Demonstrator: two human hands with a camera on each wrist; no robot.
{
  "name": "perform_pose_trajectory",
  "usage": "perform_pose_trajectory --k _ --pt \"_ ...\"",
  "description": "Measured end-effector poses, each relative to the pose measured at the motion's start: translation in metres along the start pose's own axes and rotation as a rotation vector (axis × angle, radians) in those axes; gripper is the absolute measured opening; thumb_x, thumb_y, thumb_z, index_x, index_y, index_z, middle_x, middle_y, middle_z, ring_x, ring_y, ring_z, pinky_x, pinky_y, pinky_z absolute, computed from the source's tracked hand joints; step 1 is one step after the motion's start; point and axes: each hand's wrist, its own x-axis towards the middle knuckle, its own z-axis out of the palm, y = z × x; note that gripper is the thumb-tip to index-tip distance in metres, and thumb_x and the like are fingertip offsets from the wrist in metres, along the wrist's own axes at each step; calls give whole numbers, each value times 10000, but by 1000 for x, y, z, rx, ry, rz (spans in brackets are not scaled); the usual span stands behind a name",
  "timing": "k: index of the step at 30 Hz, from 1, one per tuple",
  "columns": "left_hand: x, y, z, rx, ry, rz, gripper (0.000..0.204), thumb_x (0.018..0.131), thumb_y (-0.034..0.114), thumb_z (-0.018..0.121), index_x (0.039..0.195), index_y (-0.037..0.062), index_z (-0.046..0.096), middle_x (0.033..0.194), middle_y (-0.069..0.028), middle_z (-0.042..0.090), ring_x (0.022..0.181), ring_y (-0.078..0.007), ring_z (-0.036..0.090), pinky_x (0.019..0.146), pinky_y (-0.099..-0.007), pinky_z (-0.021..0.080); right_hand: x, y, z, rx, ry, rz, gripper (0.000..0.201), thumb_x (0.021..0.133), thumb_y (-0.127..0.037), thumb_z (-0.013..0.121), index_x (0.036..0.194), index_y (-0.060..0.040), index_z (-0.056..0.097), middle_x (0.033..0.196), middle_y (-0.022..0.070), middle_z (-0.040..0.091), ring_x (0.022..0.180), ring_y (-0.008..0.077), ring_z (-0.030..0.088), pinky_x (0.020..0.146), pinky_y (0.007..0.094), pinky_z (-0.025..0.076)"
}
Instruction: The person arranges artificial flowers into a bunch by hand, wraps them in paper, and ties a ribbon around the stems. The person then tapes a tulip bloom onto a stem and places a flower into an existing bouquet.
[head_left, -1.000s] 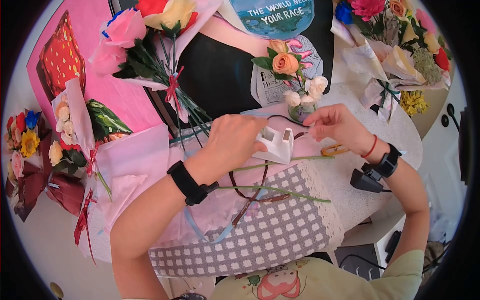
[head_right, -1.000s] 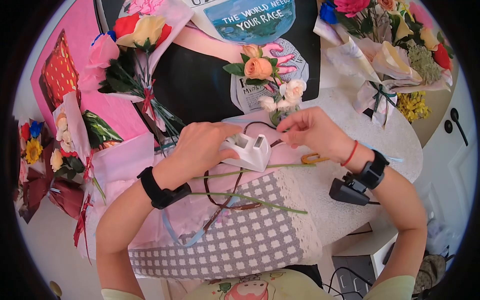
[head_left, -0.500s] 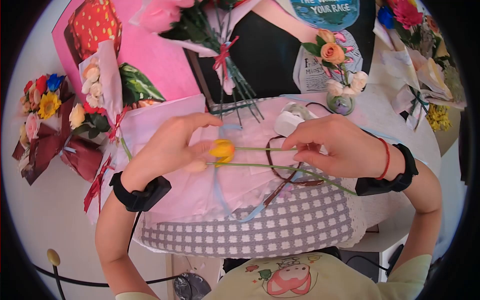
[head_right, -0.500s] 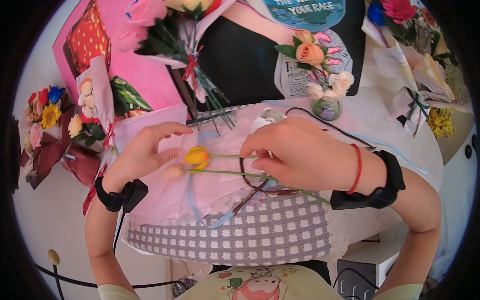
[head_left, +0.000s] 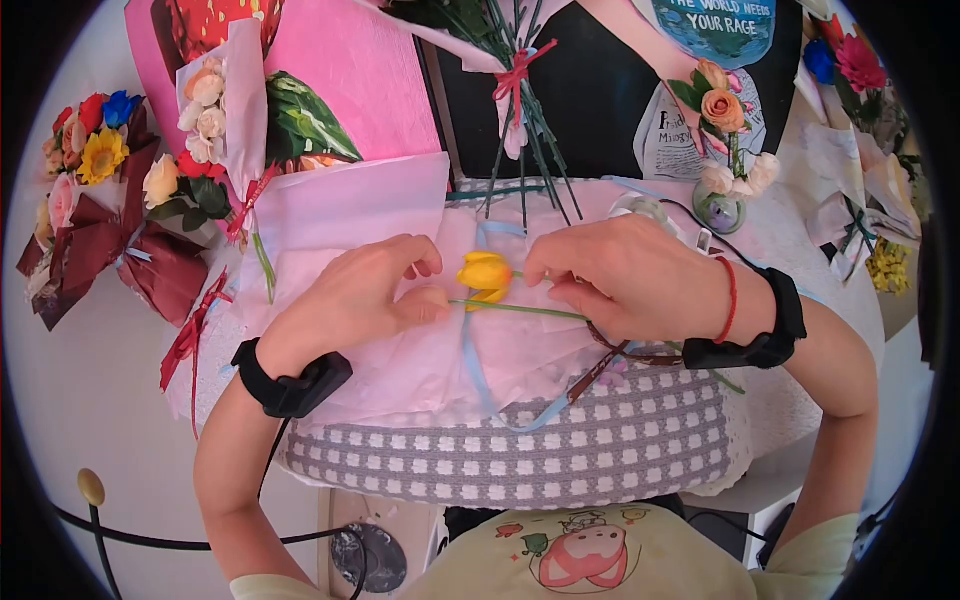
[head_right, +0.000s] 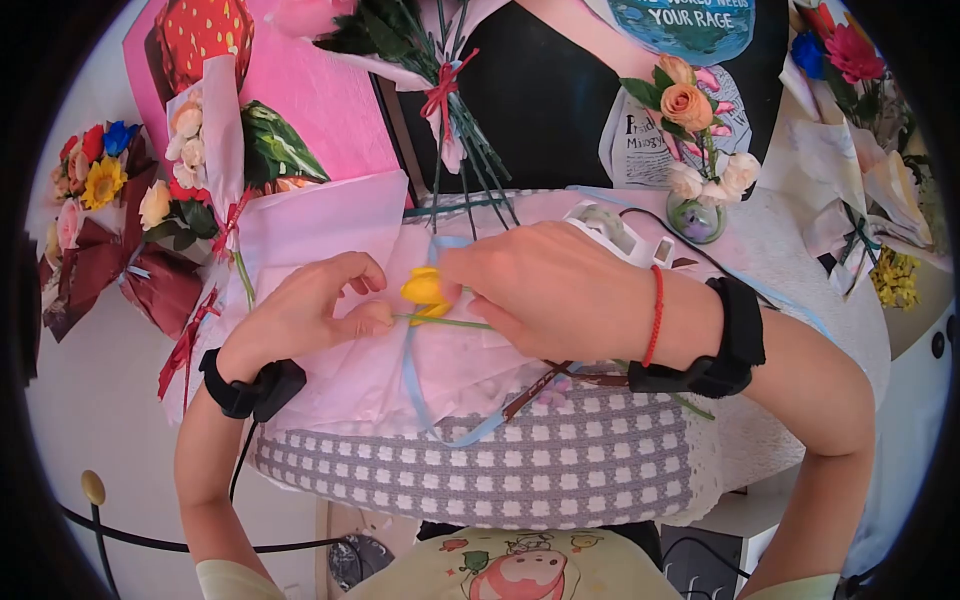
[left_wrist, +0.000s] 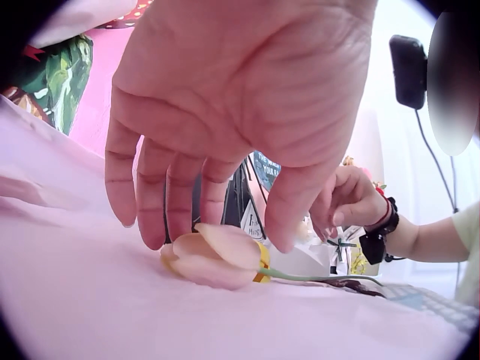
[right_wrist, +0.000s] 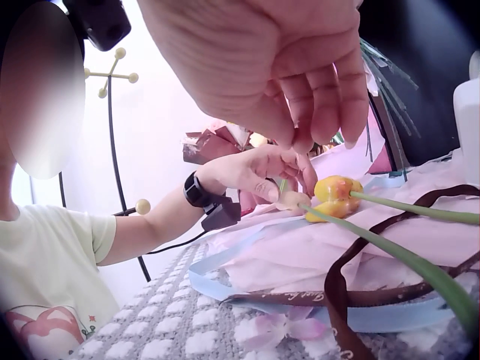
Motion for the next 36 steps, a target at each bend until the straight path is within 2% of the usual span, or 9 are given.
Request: perform_pose_trajectory --k 5,7,11,14,16,20,28,32,36 --pt "-3 2 5 55 -31 16 278 689 159 650 916 42 541 818 -144 585 778 -307 568 661 -370 438 16 -3 2 99 -53 40 125 751 -51 510 874 -34 520 746 134 588 687 329 570 578 400 426" --pt "-2 4 5 61 -33 -14 298 660 72 671 921 21 537 829 -110 596 749 -258 585 673 -335 447 19 -1 6 137 -21 -18 151 734 -29 488 881 -47 520 692 120 564 641 316 557 552 390 410" --pt "-9 8 -3 28 0 17 292 663 41 648 933 12 541 824 -114 595 744 -264 581 665 -327 447 22 1 10 184 -30 -76 172 725 -22 478 888 -70 511 652 104 533 611 302 539 533 381 395" --pt "-14 13 -7 -63 19 111 225 716 79 603 922 19 535 788 -140 582 725 -303 570 619 -347 442 27 3 15 206 39 -217 178 729 -20 479 893 -85 497 635 89 514 609 286 536 527 376 390" --pt "-17 15 -9 -231 -56 7 233 736 46 568 964 15 528 810 -134 579 714 -260 574 636 -317 442 32 1 16 180 57 -285 175 734 -21 488 894 -91 484 643 78 515 621 278 539 527 377 391" --pt "-19 17 -6 -363 -113 -27 251 752 36 543 1001 14 518 838 -120 579 739 -198 575 672 -289 439 38 -2 20 195 133 -377 162 740 -25 497 885 -95 483 646 68 512 637 269 541 530 376 391" --pt "-16 9 4 -636 -179 -54 242 771 36 563 1010 31 524 868 -57 591 792 -117 548 733 -264 424 41 -1 24 86 33 -402 198 701 -23 553 854 -115 470 681 57 514 670 257 544 526 367 385" --pt "-13 10 0 -521 -227 -79 242 773 60 594 1002 18 524 855 -42 590 786 -92 532 722 -245 420 42 1 28 99 44 -410 194 696 -25 560 834 -117 461 663 63 491 664 256 535 517 372 379" --pt "-13 8 0 -654 -238 -61 234 797 70 583 1016 16 519 851 -23 582 791 -69 511 725 -231 411 43 3 31 62 48 -416 186 702 -24 556 828 -120 459 651 60 481 661 252 528 506 366 375"
